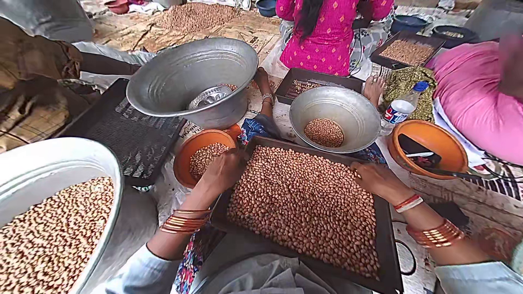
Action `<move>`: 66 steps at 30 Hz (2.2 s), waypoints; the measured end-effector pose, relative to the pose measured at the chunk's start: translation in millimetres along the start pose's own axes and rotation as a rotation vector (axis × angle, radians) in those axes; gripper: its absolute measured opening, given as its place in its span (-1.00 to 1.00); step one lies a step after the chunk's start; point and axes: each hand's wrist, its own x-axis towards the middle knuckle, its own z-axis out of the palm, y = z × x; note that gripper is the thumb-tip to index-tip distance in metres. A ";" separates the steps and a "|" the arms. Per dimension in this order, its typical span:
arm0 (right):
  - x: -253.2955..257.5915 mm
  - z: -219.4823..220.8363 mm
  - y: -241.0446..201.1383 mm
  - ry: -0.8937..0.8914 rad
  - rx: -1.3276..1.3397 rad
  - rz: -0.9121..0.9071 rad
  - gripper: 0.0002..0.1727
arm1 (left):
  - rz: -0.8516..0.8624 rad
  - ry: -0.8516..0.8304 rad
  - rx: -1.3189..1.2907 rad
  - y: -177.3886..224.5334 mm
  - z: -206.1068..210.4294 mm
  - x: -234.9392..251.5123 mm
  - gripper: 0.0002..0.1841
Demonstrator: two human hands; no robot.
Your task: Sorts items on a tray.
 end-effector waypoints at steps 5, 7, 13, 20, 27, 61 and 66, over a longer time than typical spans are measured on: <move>-9.1 16.8 -33.3 -0.130 -0.060 0.029 -0.18 | -0.090 -0.529 0.229 65.6 37.3 -17.2 -0.37; -18.7 25.4 -49.3 -0.216 -0.045 -0.053 -0.16 | -0.051 -0.588 0.217 91.3 53.6 -30.4 -0.28; -44.0 36.7 -93.0 -0.406 0.096 -0.326 -0.14 | 0.071 -0.656 -0.147 115.2 75.6 -44.0 -0.10; -36.1 4.9 -62.9 -0.108 0.544 -0.459 -0.61 | 0.015 -0.486 -1.051 86.9 78.0 -29.6 -0.36; 9.5 16.3 3.6 0.309 0.115 -0.140 -0.86 | 0.219 -0.074 -0.403 86.0 37.2 -9.9 -0.61; 34.6 64.4 -33.8 0.629 -0.044 -0.438 -0.73 | 0.277 0.111 -0.100 113.8 101.1 81.9 -0.82; 31.5 68.4 -36.3 0.666 -0.037 -0.465 -0.81 | 0.182 -0.064 -0.513 103.8 82.5 74.3 -0.82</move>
